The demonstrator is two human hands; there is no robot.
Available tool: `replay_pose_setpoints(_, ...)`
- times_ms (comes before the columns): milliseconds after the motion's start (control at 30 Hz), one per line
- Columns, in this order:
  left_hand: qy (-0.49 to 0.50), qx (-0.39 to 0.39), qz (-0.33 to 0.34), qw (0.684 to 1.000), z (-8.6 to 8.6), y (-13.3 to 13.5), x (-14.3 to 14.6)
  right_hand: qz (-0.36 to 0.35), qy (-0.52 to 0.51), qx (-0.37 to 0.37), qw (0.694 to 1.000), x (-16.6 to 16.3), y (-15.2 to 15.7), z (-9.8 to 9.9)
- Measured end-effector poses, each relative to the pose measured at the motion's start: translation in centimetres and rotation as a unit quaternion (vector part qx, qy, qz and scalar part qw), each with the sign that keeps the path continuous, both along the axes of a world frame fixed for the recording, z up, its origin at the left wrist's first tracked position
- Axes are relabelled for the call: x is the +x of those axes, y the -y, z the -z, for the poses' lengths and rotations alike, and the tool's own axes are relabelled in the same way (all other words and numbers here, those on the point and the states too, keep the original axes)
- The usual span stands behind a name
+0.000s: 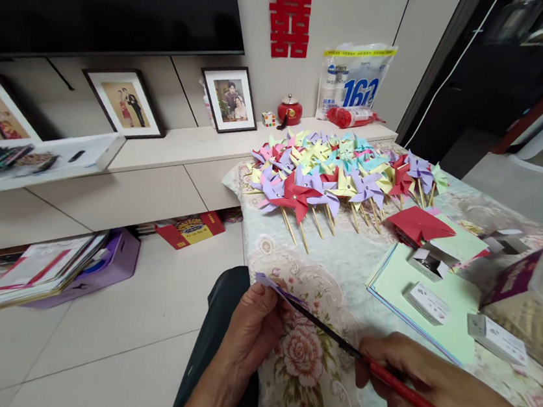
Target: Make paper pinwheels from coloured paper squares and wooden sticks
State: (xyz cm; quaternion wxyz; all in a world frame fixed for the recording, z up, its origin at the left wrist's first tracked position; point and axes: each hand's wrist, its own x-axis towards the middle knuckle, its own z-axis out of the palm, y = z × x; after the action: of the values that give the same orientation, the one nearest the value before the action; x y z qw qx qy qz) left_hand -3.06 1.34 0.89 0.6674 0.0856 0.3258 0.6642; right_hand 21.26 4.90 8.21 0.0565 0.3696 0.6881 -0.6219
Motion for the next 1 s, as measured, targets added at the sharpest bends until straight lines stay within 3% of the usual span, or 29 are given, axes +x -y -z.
replay_pose_setpoints(267, -0.009, -0.006, -0.001, 1.0, 0.0, 0.3, 0.5, 0.016, -0.046, -0.018, 0.999, -0.4, 0.0, -0.2)
replay_pose_setpoints(567, 0.046, -0.004, -0.013, 0.999, 0.4, 0.5, -0.1, 0.046, -0.055, -0.077, 0.994, 0.8, 0.1, 1.7)
replay_pose_setpoints(700, 0.052, 0.01, -0.012, 0.999, 0.4, 0.6, -0.1, 0.033, -0.042, -0.085, 0.995, 1.5, 0.0, 0.8)
replay_pose_setpoints(900, 0.056, 0.023, -0.004, 0.998, 0.4, 0.4, -0.1, 0.056, 0.019, -0.069, 0.996, 1.5, 0.2, -0.2)
replay_pose_setpoints(1000, 0.058, 0.021, -0.007, 0.998, 0.4, 0.5, -0.1, 0.027, 0.012, -0.022, 0.999, 1.2, 0.4, -0.3)
